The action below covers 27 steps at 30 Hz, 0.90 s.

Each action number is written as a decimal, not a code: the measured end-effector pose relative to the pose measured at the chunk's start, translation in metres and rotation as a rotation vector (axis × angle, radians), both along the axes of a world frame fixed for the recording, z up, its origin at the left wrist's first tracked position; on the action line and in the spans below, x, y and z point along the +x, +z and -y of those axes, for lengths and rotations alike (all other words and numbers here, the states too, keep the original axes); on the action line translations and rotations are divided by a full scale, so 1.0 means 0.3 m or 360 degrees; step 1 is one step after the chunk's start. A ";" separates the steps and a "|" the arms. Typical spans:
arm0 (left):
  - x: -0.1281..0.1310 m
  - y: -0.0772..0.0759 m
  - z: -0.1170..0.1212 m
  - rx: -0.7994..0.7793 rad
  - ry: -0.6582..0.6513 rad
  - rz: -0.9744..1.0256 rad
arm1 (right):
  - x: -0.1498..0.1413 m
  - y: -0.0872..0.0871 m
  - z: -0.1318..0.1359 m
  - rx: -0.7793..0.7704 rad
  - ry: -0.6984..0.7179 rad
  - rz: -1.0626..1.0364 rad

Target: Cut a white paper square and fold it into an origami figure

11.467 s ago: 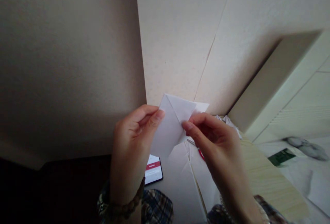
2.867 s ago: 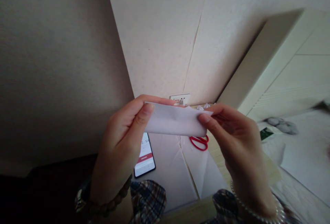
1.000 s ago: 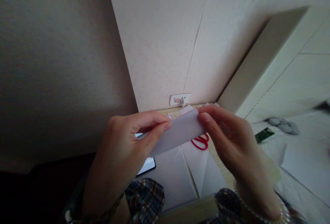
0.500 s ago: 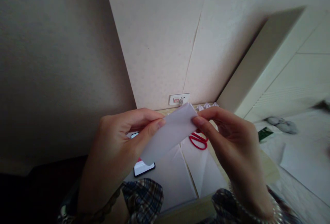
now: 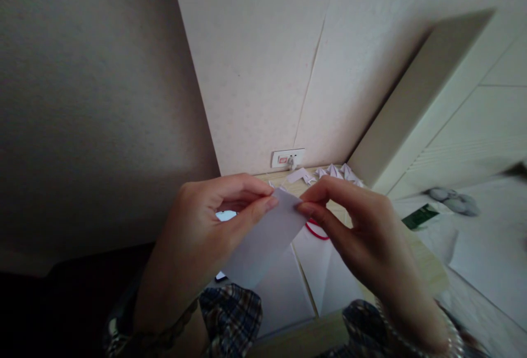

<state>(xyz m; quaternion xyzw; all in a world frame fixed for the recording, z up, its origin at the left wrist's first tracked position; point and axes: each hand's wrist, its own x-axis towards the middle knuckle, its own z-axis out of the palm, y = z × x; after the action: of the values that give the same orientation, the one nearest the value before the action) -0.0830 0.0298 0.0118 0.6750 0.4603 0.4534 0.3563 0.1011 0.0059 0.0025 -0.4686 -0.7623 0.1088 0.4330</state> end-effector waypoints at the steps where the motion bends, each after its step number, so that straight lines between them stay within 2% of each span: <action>1: 0.004 0.000 0.001 -0.0006 0.0012 0.0022 | -0.001 0.002 0.002 0.0010 0.0024 0.0025; 5: 0.009 0.000 0.003 0.0025 0.0031 0.0057 | -0.005 0.005 0.007 0.0024 0.0055 0.0030; 11: 0.017 0.011 0.021 0.0087 0.0158 0.0118 | -0.025 -0.010 0.005 -0.0229 -0.0034 -0.0366; 16: 0.028 0.015 0.029 0.0140 0.0313 0.0085 | -0.032 -0.031 -0.007 -0.0250 -0.0080 -0.0543; 22: 0.035 -0.002 0.022 0.0278 0.0334 -0.0005 | -0.035 -0.043 -0.015 -0.0166 -0.0092 -0.0672; 27: 0.042 -0.024 0.016 0.0247 0.0421 0.0142 | -0.039 -0.051 -0.016 -0.0355 0.0013 -0.0836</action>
<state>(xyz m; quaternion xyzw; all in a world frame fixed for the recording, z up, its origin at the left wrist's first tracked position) -0.0704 0.0251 0.0045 0.6132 0.4926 0.5600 0.2602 0.0895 0.0107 -0.0128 -0.4659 -0.6092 0.3114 0.5611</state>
